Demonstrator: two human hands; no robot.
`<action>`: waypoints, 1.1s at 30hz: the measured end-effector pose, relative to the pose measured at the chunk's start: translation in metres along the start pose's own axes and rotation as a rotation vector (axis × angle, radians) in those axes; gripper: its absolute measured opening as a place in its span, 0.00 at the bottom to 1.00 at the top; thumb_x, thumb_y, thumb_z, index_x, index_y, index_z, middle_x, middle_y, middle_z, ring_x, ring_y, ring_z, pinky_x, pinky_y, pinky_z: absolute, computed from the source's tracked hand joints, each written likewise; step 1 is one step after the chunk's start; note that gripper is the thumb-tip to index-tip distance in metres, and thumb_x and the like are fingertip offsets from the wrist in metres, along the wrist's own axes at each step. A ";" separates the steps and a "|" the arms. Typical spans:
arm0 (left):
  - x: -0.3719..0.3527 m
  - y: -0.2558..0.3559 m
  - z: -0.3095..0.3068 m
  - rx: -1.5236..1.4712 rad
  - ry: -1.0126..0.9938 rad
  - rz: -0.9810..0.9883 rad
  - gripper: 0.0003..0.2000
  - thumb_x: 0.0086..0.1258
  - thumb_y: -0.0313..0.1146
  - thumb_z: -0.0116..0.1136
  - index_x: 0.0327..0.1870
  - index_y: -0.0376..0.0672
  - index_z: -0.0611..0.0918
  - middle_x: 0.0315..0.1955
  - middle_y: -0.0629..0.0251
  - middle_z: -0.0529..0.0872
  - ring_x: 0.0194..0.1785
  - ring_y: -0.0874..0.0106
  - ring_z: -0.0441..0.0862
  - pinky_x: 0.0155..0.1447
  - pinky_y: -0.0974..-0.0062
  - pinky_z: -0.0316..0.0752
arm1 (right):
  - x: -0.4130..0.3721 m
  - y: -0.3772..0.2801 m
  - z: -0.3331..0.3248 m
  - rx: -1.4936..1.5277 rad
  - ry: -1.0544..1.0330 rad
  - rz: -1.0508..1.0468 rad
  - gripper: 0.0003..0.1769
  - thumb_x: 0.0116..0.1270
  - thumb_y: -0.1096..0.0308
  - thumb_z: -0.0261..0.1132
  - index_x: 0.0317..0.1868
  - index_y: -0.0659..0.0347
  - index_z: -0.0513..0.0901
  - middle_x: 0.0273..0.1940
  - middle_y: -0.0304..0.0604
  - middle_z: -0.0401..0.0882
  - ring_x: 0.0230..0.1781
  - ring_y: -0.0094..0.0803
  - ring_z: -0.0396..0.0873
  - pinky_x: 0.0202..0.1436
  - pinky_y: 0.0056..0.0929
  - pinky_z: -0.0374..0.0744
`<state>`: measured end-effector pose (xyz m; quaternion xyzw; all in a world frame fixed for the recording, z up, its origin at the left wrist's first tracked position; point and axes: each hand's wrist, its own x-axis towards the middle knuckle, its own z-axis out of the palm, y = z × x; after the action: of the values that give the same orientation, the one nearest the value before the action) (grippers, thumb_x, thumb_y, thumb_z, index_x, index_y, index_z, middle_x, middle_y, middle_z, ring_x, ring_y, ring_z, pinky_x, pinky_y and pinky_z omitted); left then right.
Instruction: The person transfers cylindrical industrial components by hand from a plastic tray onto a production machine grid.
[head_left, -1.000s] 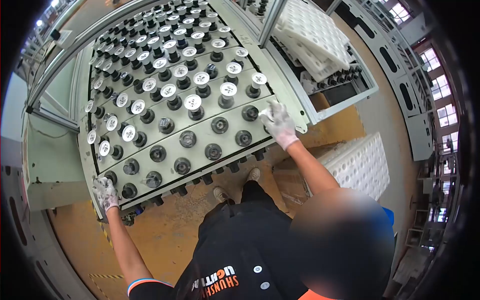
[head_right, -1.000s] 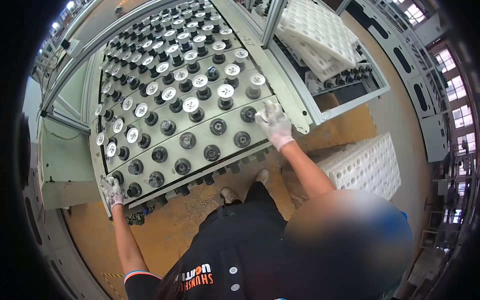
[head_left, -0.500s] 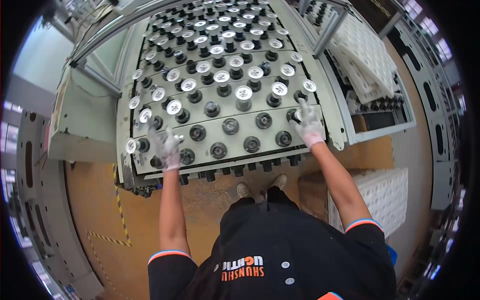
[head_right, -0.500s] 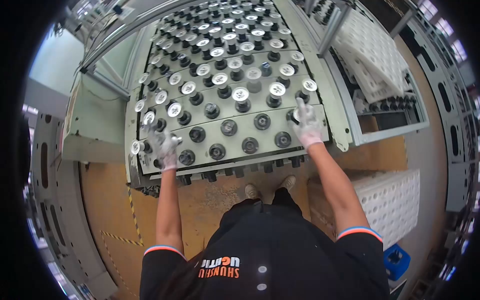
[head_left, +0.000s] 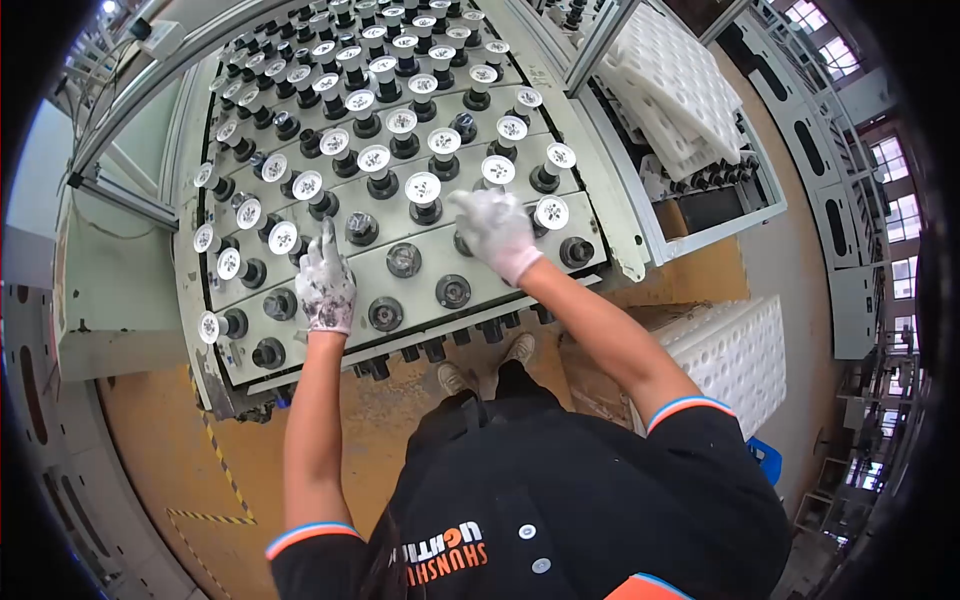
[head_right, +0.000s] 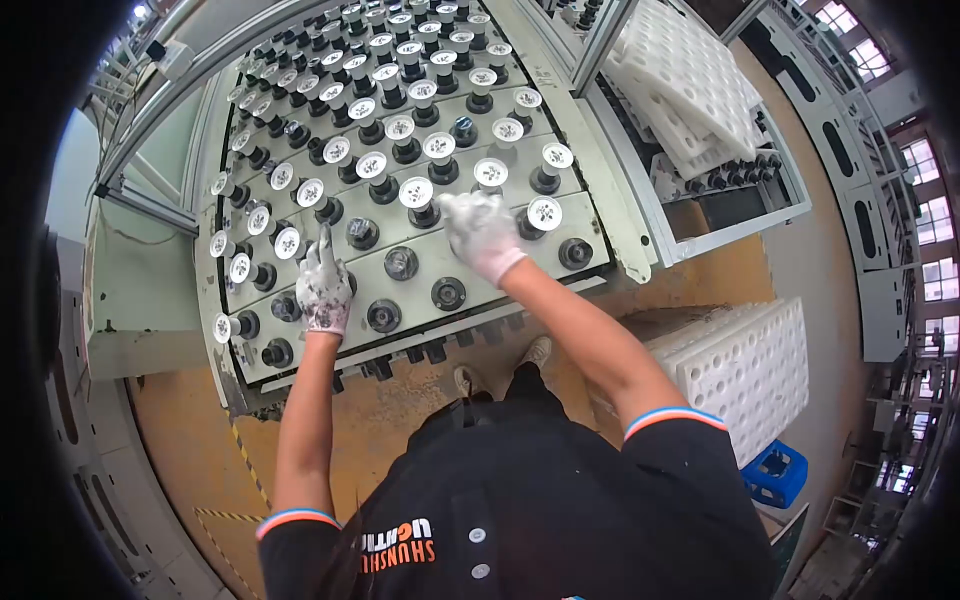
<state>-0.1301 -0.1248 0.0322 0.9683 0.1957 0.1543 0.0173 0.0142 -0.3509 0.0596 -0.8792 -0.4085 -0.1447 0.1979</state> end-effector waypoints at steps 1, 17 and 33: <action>0.001 0.000 0.000 0.005 -0.004 -0.014 0.31 0.62 0.33 0.56 0.70 0.48 0.63 0.51 0.59 0.77 0.48 0.61 0.78 0.45 0.63 0.77 | 0.011 -0.005 0.008 -0.049 -0.132 -0.021 0.10 0.58 0.68 0.60 0.41 0.52 0.79 0.30 0.41 0.80 0.36 0.39 0.78 0.40 0.39 0.71; 0.004 -0.054 0.072 0.044 0.025 0.059 0.26 0.63 0.42 0.56 0.61 0.38 0.73 0.53 0.48 0.79 0.55 0.51 0.77 0.59 0.58 0.71 | -0.050 0.006 0.028 0.030 0.388 0.096 0.22 0.58 0.52 0.64 0.54 0.44 0.77 0.52 0.39 0.75 0.54 0.41 0.72 0.58 0.43 0.65; -0.189 0.337 -0.008 -1.381 -1.335 0.058 0.17 0.70 0.34 0.56 0.57 0.37 0.76 0.45 0.61 0.82 0.42 0.71 0.81 0.44 0.74 0.77 | -0.637 0.047 -0.223 -0.323 0.699 2.259 0.32 0.59 0.50 0.64 0.62 0.56 0.73 0.60 0.49 0.74 0.62 0.45 0.70 0.64 0.40 0.69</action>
<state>-0.1719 -0.5087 0.0167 0.6372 -0.0126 -0.3474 0.6878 -0.3674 -0.9036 -0.0205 -0.6691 0.6950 -0.1702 0.2007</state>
